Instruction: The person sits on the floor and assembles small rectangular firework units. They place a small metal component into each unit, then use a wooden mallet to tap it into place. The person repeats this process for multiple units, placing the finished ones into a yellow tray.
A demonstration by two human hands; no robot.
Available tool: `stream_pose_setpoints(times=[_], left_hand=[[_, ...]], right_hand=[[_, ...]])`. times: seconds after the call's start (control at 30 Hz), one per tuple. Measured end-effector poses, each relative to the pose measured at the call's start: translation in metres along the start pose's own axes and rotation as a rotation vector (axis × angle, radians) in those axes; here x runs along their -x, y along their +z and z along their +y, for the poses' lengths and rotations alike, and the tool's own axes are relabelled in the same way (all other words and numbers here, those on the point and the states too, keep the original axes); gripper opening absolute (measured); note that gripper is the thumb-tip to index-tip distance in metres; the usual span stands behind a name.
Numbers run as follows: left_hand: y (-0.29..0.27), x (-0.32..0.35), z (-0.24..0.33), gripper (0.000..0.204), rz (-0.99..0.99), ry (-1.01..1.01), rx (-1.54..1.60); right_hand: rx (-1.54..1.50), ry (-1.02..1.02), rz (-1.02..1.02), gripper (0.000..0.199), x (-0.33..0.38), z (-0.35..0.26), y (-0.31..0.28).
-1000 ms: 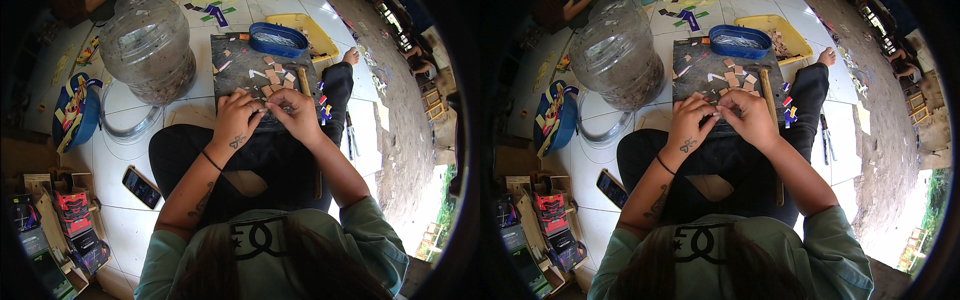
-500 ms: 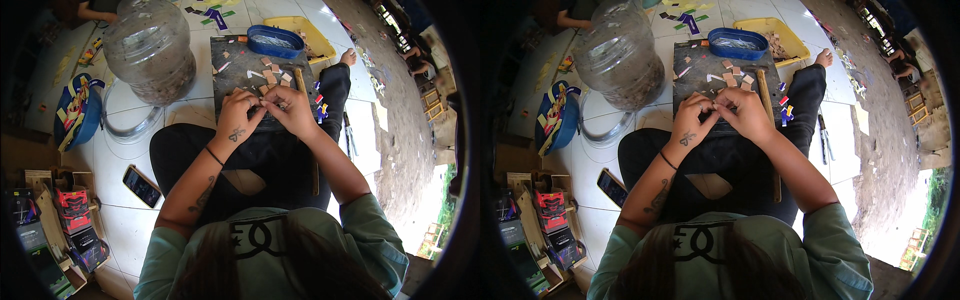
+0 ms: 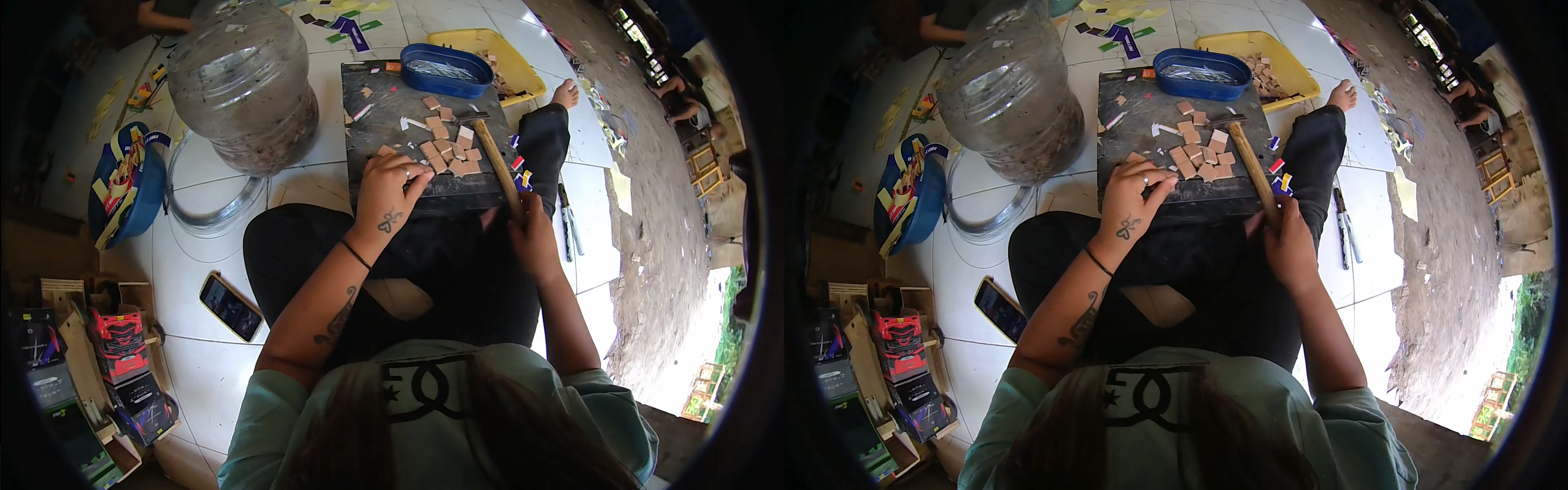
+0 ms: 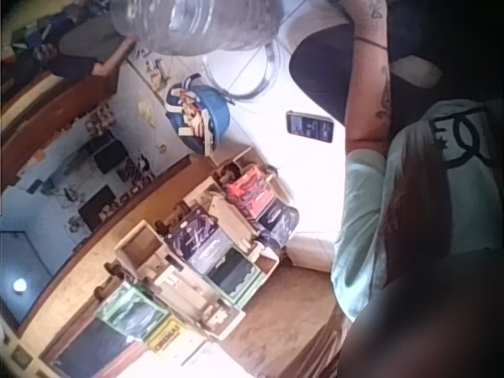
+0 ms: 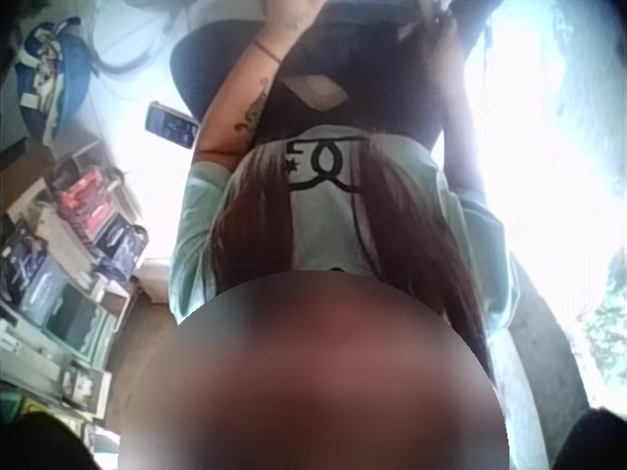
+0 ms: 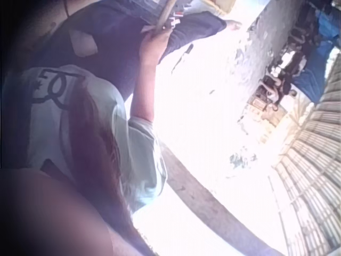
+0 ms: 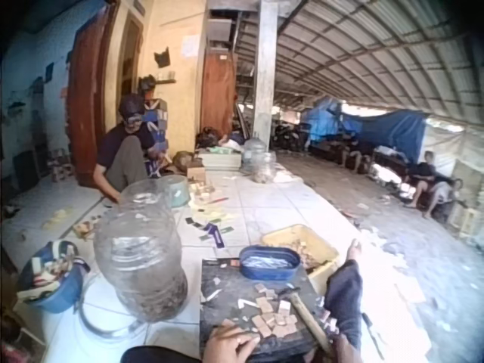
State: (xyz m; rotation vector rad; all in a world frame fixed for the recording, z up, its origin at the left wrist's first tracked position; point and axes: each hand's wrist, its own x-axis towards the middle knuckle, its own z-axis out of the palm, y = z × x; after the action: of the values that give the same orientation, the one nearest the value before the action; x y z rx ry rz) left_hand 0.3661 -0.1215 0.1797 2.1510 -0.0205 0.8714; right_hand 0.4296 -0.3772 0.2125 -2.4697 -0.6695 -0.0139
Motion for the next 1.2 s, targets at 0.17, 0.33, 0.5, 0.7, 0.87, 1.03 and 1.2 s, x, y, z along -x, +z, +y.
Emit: stream_pose_setpoints(times=[0.17,0.33,0.5,0.7,0.87,1.03,1.2], left_hand=[[-0.005,-0.004,0.002,0.011,-0.063,-0.032,-0.033],[-0.006,-0.004,0.005,0.012,-0.054,0.029,-0.115],[-0.006,-0.003,0.005,0.012,-0.066,0.025,-0.100],[-0.005,-0.002,0.004,0.010,-0.067,0.043,-0.146],[-0.004,-0.001,0.002,0.010,-0.050,0.066,-0.138],[-0.004,0.001,0.003,0.011,-0.049,0.092,-0.179],[-0.001,0.004,0.003,0.012,0.009,0.137,-0.209]], right_hand=[[-0.303,0.108,-0.200,0.044,0.022,-0.021,-0.041],[-0.176,0.044,-0.307,0.046,0.045,-0.058,-0.083],[0.024,-0.260,-0.142,0.055,0.050,-0.070,-0.091],[0.030,-0.227,-0.207,0.056,0.060,-0.068,-0.099],[0.015,-0.225,-0.217,0.056,0.059,-0.065,-0.097],[0.015,-0.198,-0.245,0.056,0.061,-0.064,-0.095],[-0.164,-0.099,-0.182,0.052,0.051,-0.048,-0.090]])
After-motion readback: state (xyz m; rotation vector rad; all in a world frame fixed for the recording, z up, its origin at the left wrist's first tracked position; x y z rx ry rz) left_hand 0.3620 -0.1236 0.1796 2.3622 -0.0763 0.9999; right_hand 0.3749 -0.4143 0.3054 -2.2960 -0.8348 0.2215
